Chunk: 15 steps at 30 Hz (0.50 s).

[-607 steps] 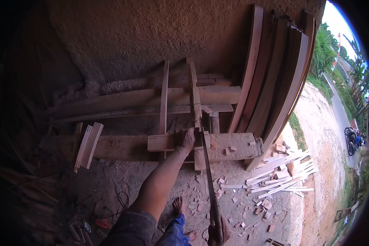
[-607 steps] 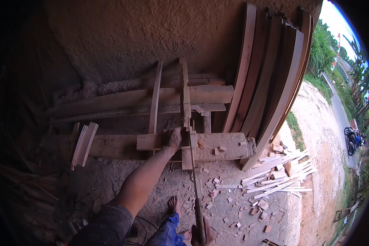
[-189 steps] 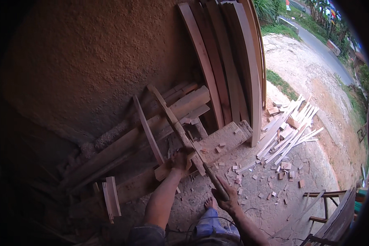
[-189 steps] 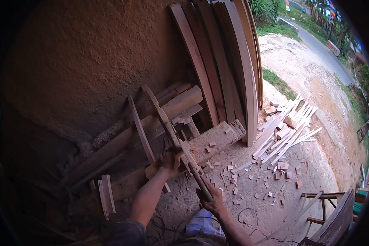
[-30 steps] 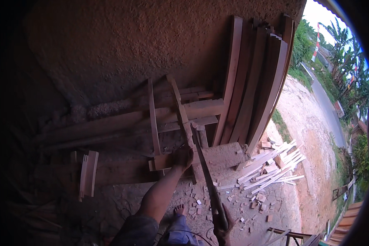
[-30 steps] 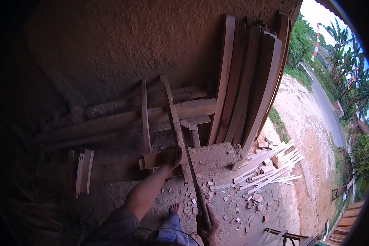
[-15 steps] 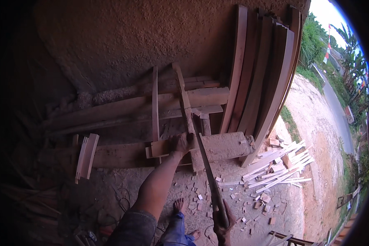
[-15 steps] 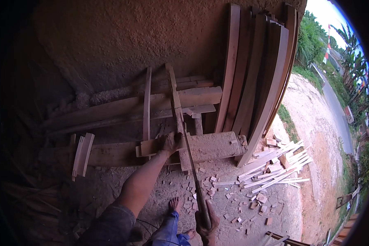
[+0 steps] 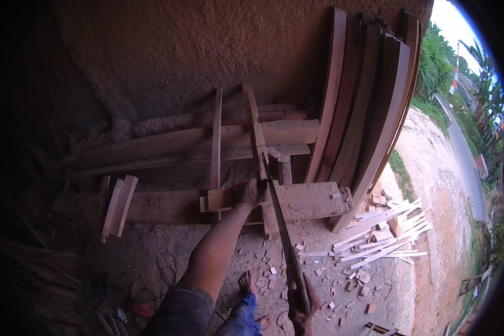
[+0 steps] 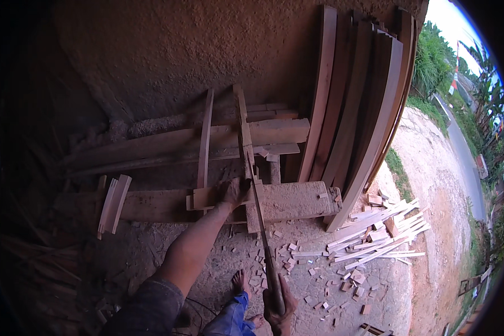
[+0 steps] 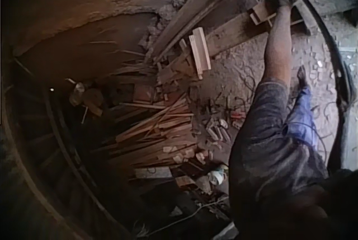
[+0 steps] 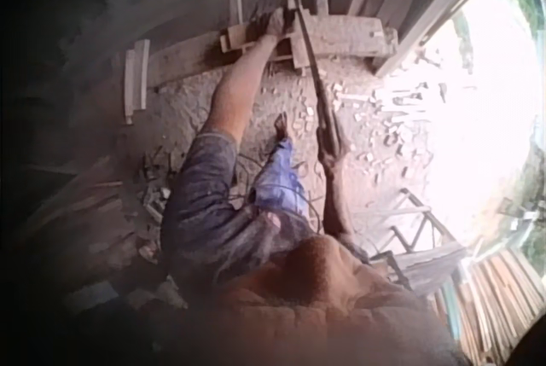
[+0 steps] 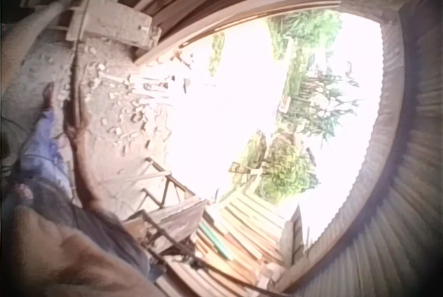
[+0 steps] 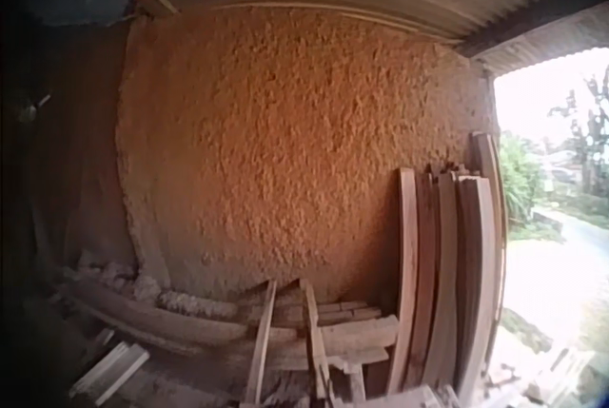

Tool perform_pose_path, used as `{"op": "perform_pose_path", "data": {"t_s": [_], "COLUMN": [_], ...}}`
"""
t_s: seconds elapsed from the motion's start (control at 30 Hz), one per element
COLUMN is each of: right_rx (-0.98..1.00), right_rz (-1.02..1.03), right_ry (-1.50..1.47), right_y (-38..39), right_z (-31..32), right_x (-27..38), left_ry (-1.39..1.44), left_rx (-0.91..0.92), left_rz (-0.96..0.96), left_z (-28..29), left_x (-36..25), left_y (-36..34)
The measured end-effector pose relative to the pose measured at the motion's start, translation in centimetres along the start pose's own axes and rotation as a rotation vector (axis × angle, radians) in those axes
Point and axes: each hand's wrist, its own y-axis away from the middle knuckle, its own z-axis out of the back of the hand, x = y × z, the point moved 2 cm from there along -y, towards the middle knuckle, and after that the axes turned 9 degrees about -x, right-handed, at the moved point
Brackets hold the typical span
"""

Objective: The person saws a piece of wood by hand on a wooden support structure and sets the cut piece aside.

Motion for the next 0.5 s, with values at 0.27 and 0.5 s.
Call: {"op": "perform_pose_path", "data": {"t_s": [0.27, 0.5], "right_rx": [-0.027, 0.004], "right_rz": [0.046, -0.023], "right_ry": [0.016, 0.014], "right_y": [0.1, -0.9], "right_z": [-0.3, -0.9], "right_x": [-0.2, -0.8], "left_ry": [-0.01, -0.018], "left_rx": [-0.064, 0.013], "left_rz": [-0.044, -0.013], "left_z": [0.2, 0.3], "left_x": [0.3, -0.4], "left_y": [0.3, 0.0]}}
